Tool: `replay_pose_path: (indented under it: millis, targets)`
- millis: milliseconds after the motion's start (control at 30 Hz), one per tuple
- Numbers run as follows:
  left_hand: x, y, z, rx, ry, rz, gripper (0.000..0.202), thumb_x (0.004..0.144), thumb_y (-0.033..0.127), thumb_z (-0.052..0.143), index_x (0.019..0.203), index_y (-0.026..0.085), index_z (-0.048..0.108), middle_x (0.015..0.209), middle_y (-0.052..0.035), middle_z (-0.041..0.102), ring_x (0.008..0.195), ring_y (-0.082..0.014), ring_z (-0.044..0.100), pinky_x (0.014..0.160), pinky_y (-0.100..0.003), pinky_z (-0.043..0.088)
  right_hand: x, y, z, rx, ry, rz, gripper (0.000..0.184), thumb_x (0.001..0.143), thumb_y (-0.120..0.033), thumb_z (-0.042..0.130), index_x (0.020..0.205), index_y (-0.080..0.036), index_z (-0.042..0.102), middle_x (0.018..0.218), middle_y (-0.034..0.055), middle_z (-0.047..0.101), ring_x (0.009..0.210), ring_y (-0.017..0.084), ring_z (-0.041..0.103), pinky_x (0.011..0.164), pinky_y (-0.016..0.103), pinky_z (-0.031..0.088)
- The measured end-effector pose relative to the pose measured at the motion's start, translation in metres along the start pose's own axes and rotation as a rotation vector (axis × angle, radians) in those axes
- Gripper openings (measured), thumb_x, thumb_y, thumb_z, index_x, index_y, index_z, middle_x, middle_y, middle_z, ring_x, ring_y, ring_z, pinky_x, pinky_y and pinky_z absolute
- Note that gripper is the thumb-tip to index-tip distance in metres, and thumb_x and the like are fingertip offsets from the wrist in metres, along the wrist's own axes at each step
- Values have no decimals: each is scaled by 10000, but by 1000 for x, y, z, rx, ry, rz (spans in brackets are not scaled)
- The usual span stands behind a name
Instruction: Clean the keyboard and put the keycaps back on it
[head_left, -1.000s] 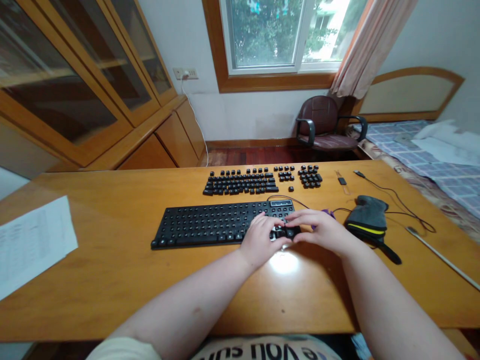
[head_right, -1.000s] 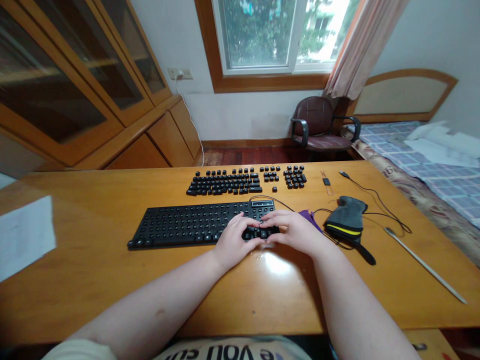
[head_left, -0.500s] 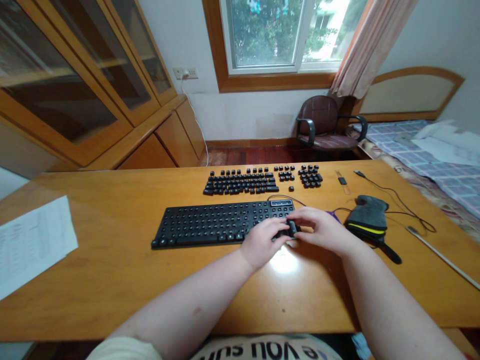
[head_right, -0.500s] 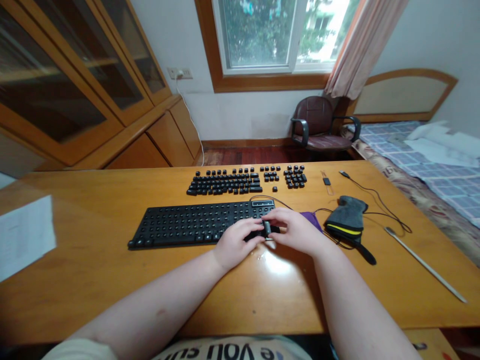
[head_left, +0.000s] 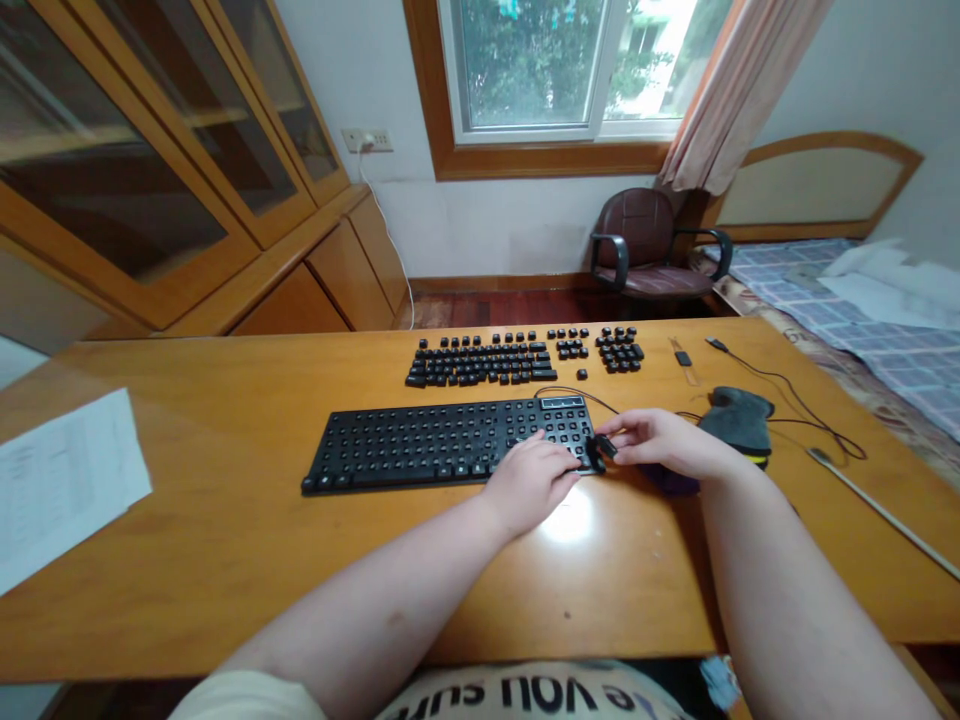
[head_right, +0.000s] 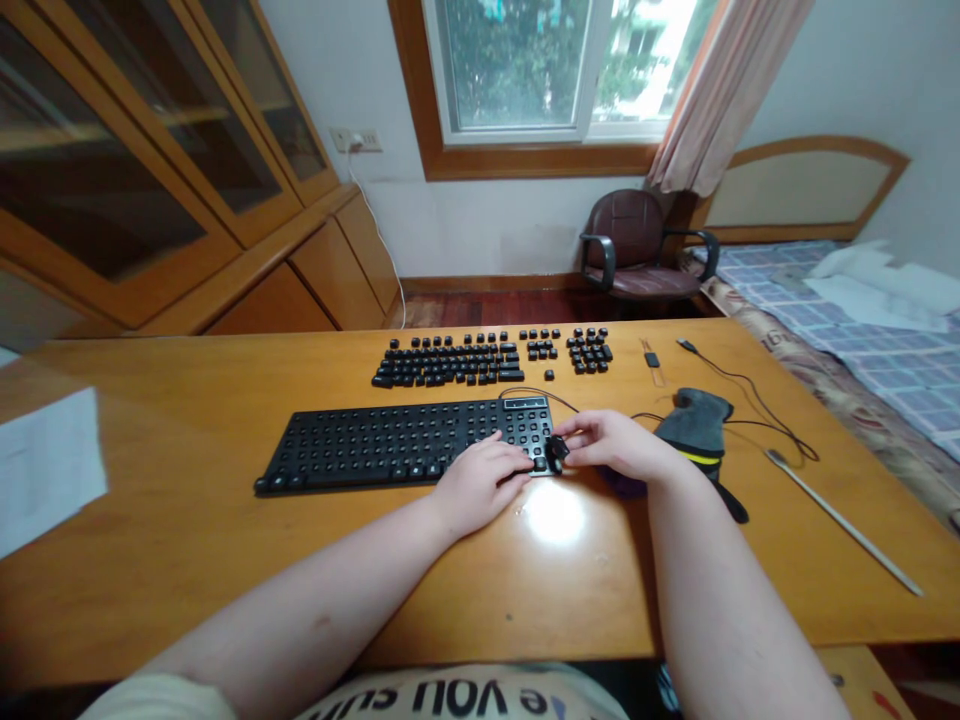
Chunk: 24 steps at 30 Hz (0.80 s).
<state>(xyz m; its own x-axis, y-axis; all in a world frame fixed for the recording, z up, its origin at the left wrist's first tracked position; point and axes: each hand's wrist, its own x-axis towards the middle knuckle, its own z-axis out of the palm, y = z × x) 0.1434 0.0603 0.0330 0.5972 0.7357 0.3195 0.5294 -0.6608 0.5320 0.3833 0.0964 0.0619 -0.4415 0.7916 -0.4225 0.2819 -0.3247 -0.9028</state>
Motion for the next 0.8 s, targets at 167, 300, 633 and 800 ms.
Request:
replay_pose_path:
  millis: [167,300,633,800]
  targets:
    - [0,-1,1,-16,11,-13,195,858,257,510,978,201,652,1001,-36,695,981,-157,620,1060,-445,339,2,1,1,-64,2,-21,488,575,-255,755,1019,-146,583,813,22,655,775,153,622,775,284,476]
    - [-1,-2,1,-21,10,-22,200,862,254,498,979,204,653,1012,-42,693,991,-162,616,1058,-458,336,6,6,3,-188,53,-13,456,549,-239,753,968,-153,594,790,6,642,754,151,613,771,286,469]
    - [1,0,1,-51,13,-44,195,861,245,495,962,208,658,1002,-40,695,973,-160,619,1052,-457,340,11,6,15,-390,149,7,362,549,-196,693,903,-164,622,721,-4,641,704,153,610,681,260,468]
    - [0,-1,1,-50,13,-41,198,864,243,488,962,205,656,1005,-38,693,981,-158,613,1055,-452,337,13,14,12,-461,181,1,371,579,-203,683,945,-174,634,729,-1,664,701,159,623,663,254,470]
